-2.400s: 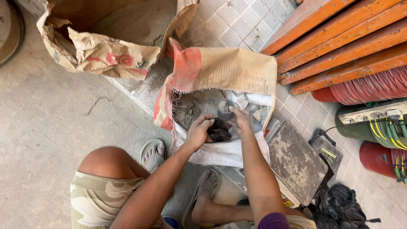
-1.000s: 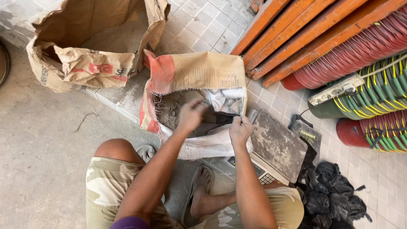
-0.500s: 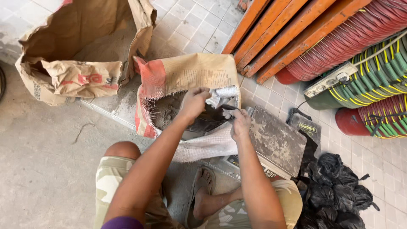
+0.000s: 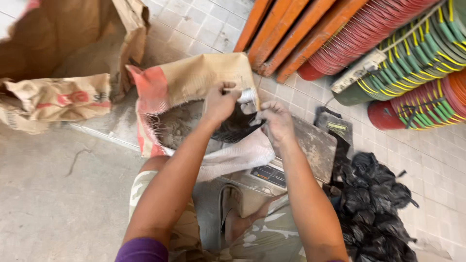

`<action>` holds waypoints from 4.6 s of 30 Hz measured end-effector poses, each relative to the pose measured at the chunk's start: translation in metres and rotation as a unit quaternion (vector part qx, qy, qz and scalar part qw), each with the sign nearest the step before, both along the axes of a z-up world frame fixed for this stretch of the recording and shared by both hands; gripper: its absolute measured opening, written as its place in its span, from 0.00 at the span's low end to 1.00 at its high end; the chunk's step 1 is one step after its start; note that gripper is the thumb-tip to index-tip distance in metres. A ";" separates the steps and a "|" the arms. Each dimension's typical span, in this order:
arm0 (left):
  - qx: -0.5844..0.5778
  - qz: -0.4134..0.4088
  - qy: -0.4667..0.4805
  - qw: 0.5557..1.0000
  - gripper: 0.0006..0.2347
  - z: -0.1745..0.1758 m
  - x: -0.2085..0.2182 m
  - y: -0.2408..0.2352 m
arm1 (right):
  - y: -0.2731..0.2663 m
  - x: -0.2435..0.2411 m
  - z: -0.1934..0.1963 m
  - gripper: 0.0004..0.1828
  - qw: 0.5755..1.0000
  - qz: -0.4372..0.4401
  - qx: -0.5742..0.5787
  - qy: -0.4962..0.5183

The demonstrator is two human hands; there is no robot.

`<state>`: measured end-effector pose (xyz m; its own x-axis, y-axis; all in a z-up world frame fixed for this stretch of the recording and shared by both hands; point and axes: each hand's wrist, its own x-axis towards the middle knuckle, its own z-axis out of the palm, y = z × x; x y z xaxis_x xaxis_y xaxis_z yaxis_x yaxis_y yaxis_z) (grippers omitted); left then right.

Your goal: The person fills black plastic bags with gray powder from a large sack using a small scoop, weighs each bag on a digital scale, and ties the bags closed.

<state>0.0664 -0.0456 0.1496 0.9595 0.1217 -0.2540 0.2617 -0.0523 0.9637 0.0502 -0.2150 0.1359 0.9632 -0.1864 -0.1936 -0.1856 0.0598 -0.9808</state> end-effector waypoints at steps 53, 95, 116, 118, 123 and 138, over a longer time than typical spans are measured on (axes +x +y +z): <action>0.042 -0.328 -0.009 0.944 0.23 -0.042 0.005 -0.259 | -0.263 -0.040 -0.046 0.46 0.938 -0.163 -0.288 0.107; 0.120 -0.268 0.011 0.956 0.14 -0.037 0.004 -0.241 | -0.278 -0.043 -0.069 0.14 0.914 -0.131 -0.352 0.152; 0.045 -0.157 -0.062 0.985 0.07 -0.039 0.017 -0.231 | -0.252 -0.030 -0.035 0.05 0.916 -0.119 -0.384 -0.004; 0.054 -0.140 -0.079 0.986 0.07 -0.036 0.020 -0.215 | -0.234 -0.026 -0.026 0.04 0.917 -0.113 -0.380 -0.032; 0.039 -0.083 -0.102 0.991 0.07 -0.011 0.019 -0.151 | -0.195 -0.003 -0.033 0.04 0.926 -0.090 -0.361 -0.069; 0.198 -0.164 0.134 0.957 0.11 -0.017 -0.018 0.027 | -0.005 0.023 -0.074 0.08 0.878 0.174 -0.439 0.073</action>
<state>0.0484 -0.0184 0.1322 0.8697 -0.0371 -0.4922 0.4036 -0.5205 0.7524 0.0728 -0.2196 0.0615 0.9682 -0.0242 -0.2489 -0.1702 -0.7929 -0.5851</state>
